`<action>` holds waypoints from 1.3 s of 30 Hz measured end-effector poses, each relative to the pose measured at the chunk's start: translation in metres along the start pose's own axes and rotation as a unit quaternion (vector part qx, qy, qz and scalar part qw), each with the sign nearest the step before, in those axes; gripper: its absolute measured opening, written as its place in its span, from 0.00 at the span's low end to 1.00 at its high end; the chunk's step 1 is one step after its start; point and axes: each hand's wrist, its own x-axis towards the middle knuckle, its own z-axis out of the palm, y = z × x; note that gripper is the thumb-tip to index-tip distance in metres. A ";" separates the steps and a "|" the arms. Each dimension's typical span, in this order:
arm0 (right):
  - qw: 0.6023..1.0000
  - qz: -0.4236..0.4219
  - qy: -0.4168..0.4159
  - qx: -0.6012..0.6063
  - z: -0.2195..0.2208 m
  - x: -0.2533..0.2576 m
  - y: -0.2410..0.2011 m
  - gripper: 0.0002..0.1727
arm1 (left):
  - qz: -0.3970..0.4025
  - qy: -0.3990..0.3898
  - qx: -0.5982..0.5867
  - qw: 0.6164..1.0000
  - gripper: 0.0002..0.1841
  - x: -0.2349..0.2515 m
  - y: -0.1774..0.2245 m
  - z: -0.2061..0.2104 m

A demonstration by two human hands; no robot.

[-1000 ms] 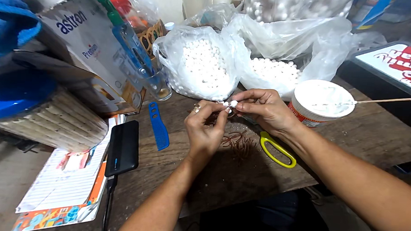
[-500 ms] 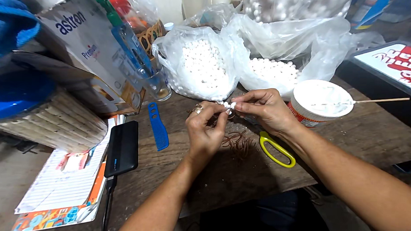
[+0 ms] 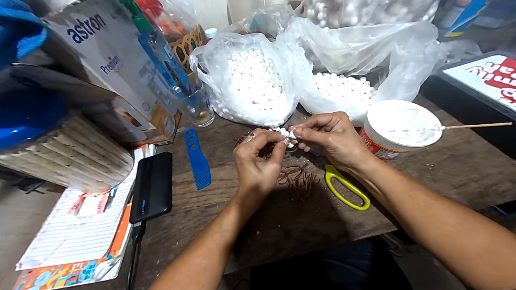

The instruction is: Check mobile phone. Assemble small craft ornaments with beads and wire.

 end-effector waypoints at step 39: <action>0.999 -0.028 0.013 0.016 -0.005 0.002 -0.008 0.17 | -0.002 0.029 -0.002 1.000 0.02 0.003 0.002 0.000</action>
